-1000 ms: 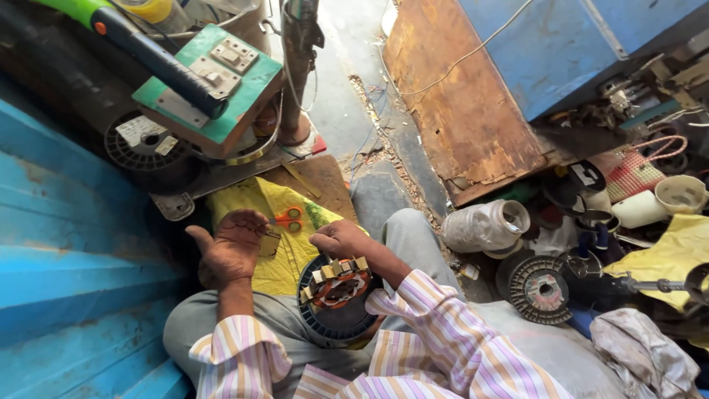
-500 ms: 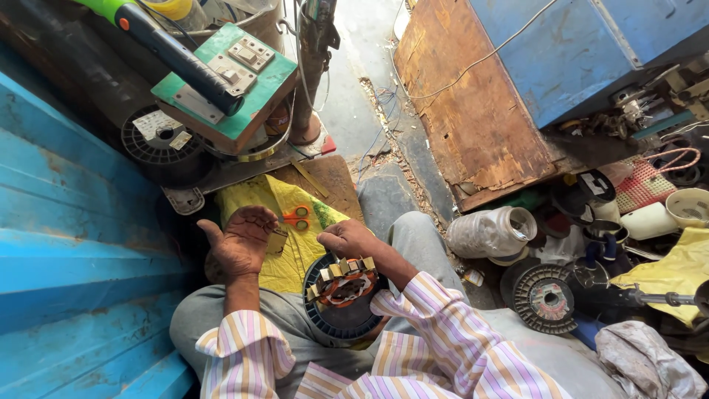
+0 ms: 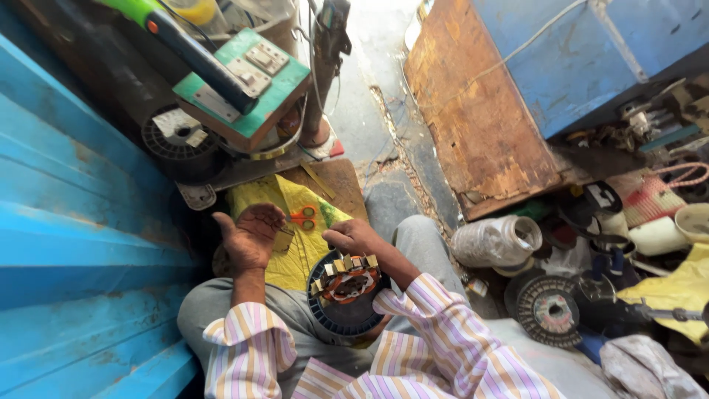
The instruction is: The person is winding and connecting wires for a fan motor stator.
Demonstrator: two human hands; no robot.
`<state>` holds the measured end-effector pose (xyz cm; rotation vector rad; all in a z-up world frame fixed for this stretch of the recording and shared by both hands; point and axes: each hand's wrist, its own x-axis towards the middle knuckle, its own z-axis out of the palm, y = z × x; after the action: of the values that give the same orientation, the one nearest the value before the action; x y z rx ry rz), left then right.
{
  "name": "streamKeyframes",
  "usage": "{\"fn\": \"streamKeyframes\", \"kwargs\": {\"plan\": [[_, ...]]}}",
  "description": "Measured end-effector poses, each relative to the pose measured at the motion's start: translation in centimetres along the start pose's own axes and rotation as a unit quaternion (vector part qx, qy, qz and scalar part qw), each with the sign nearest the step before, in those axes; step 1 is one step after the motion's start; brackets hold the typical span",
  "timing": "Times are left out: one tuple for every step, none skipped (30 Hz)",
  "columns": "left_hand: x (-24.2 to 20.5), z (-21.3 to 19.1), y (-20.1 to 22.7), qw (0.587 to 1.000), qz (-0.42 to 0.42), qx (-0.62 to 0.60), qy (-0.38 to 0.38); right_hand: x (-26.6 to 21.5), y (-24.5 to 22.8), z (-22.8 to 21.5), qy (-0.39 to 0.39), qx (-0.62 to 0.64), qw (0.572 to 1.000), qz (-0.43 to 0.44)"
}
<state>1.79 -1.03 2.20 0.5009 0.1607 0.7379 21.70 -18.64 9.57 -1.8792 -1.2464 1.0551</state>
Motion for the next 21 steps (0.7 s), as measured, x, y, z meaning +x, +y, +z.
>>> {"fn": "streamKeyframes", "kwargs": {"plan": [[0.3, 0.1, 0.0, 1.000, 0.003, 0.014, -0.001, 0.3, 0.0, -0.3, 0.010, 0.007, 1.000, -0.025], [-0.1, 0.3, -0.2, 1.000, 0.011, 0.016, -0.007, -0.2, 0.2, -0.6, 0.011, 0.003, 0.999, -0.034], [-0.5, 0.4, -0.4, 0.996, 0.022, 0.084, 0.005, -0.6, 0.5, -0.7, 0.052, 0.038, 0.998, -0.009], [-0.9, 0.5, -0.7, 0.988, 0.034, 0.151, 0.017, -1.0, 0.8, -0.8, 0.093, 0.074, 0.993, 0.015], [-1.4, 0.9, -1.2, 0.987, 0.042, 0.155, 0.009, -1.5, 2.0, -1.6, 0.096, 0.072, 0.993, 0.003], [-1.8, 1.3, -1.8, 0.976, 0.046, 0.214, 0.015, -1.9, 3.4, -2.4, 0.118, 0.080, 0.990, -0.018], [-2.9, 1.5, -2.9, 0.962, 0.043, 0.269, 0.024, -3.0, 5.1, -2.8, 0.139, 0.090, 0.986, -0.030], [-3.7, 5.7, -1.7, 0.961, 0.044, 0.272, 0.020, -3.0, 5.8, -4.1, 0.142, 0.091, 0.985, -0.033], [-5.6, 9.9, -1.0, 0.936, 0.066, 0.346, -0.001, -4.2, 6.7, -5.0, 0.166, 0.101, 0.980, -0.031], [-7.3, 14.1, -0.2, 0.905, 0.087, 0.417, -0.024, -5.3, 7.8, -5.9, 0.190, 0.112, 0.975, -0.029], [-8.3, 16.4, 0.3, 0.905, 0.081, 0.416, -0.019, -6.8, 6.4, -5.9, 0.186, 0.114, 0.976, -0.023], [-9.3, 18.7, 0.8, 0.869, 0.128, 0.473, -0.067, -8.5, 4.9, -6.0, 0.202, 0.110, 0.973, -0.017], [-9.2, 21.2, 1.6, 0.821, 0.182, 0.528, -0.120, -9.0, 3.1, -6.8, 0.222, 0.104, 0.969, -0.023], [-9.0, 21.6, 1.6, 0.819, 0.186, 0.529, -0.122, -9.3, 2.3, -6.6, 0.224, 0.105, 0.969, -0.028], [-9.3, 21.9, 1.6, 0.757, 0.210, 0.604, -0.132, -9.9, 1.5, -6.0, 0.219, 0.114, 0.968, -0.056], [-9.4, 22.2, 1.5, 0.689, 0.232, 0.673, -0.140, -10.5, 0.7, -5.4, 0.214, 0.122, 0.966, -0.084], [-9.4, 22.3, 1.4, 0.687, 0.232, 0.674, -0.141, -10.9, -1.3, -4.9, 0.215, 0.124, 0.965, -0.085], [-9.4, 22.5, 1.3, 0.702, 0.230, 0.661, -0.127, -11.4, -3.2, -4.4, 0.218, 0.091, 0.962, -0.136], [-9.5, 22.5, 1.1, 0.719, 0.225, 0.648, -0.113, -12.0, -5.1, -3.7, 0.221, 0.058, 0.956, -0.183], [-9.5, 22.4, 1.0, 0.718, 0.223, 0.650, -0.115, -12.5, -6.1, -3.5, 0.222, 0.061, 0.956, -0.182], [-9.5, 22.2, 0.8, 0.723, 0.218, 0.648, -0.096, -13.0, -7.1, -3.3, 0.239, 0.010, 0.947, -0.212]]}}
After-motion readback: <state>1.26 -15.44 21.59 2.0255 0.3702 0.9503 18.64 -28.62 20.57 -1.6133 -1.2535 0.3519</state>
